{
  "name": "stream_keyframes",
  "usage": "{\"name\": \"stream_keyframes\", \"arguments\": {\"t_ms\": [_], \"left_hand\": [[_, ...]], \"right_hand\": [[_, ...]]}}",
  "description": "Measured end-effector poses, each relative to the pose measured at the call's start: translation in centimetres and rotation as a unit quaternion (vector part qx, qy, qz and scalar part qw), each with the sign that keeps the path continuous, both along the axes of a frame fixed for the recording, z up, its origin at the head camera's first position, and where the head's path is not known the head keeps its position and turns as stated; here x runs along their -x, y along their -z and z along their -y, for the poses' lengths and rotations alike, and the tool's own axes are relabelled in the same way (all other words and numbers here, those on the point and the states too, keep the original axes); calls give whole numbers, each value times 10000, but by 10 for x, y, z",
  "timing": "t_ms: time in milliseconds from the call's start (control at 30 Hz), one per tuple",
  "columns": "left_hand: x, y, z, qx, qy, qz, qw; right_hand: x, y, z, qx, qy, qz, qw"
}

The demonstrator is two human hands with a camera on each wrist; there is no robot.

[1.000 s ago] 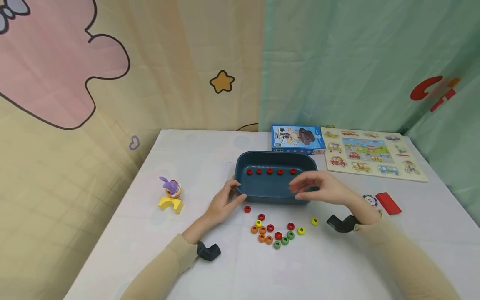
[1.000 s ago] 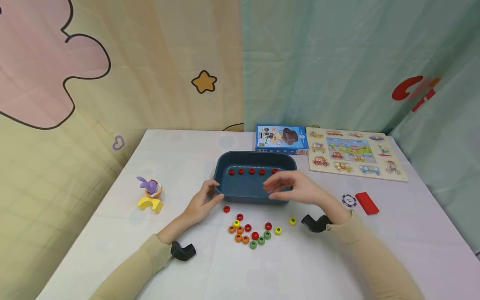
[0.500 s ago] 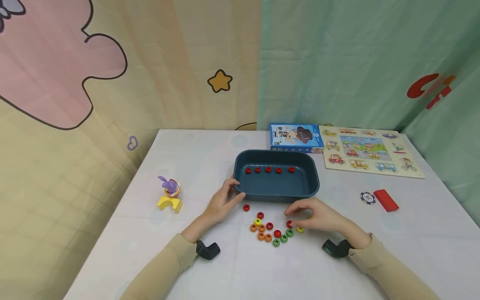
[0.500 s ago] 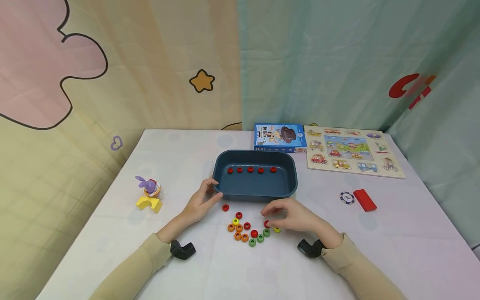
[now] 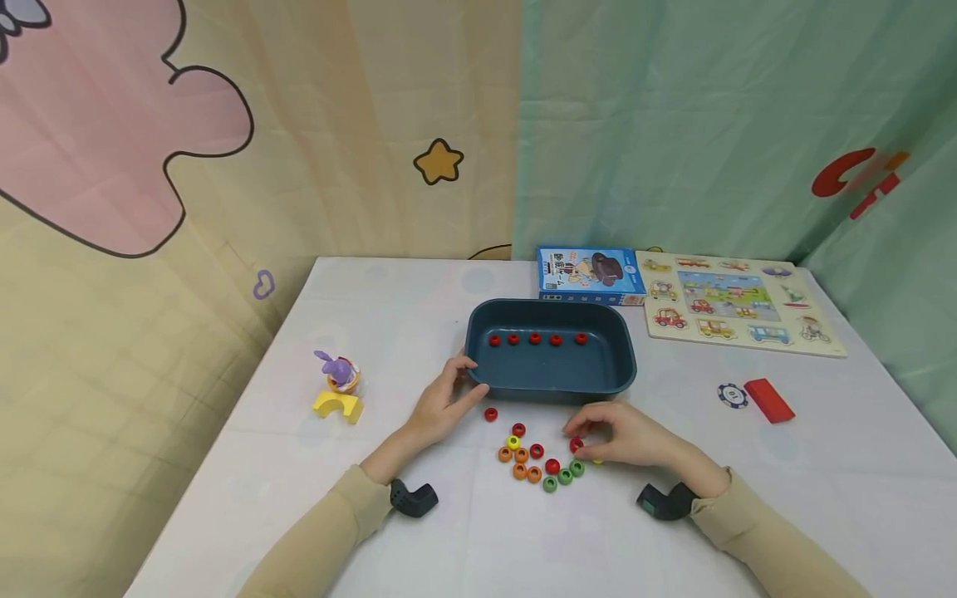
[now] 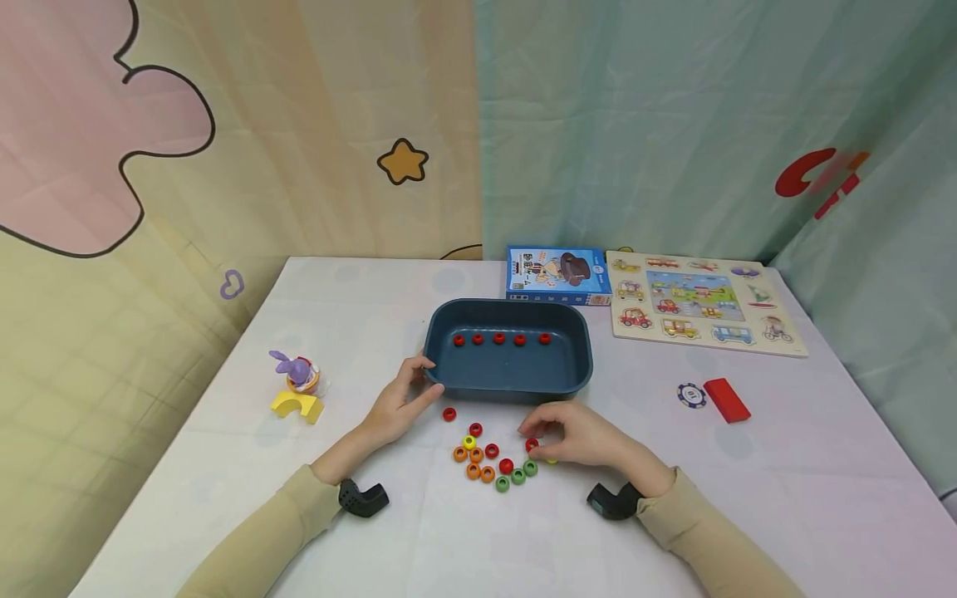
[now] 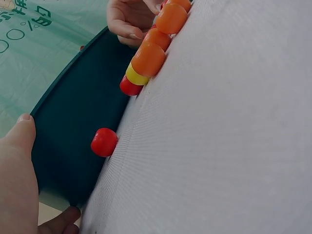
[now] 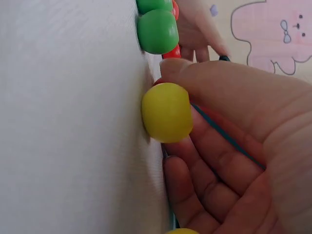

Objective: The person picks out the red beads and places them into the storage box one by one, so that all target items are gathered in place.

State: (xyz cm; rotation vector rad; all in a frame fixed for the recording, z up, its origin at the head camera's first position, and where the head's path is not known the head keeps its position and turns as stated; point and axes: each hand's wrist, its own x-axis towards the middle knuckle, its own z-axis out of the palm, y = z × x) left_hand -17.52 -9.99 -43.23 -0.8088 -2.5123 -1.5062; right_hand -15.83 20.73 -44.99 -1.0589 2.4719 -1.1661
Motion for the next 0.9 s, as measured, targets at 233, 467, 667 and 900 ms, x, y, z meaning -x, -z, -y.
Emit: {"name": "stream_keyframes", "arguments": {"t_ms": [233,467,667,900], "left_hand": [[0,0,1,29,-26,-59,10000],[1,-2,0,16,124,-176,9998],[1,-3,2,-46,137,-237,9996],[1,-1,1,110,114,-23,9999]], "right_hand": [[-1,-14,1,-123,40,16,9999],[-3,-84,12,933,-544,-588,9924],[16,-146,44,1129,-554,-970,9873],[75,-131,80,1082,-11,121,9941]]}}
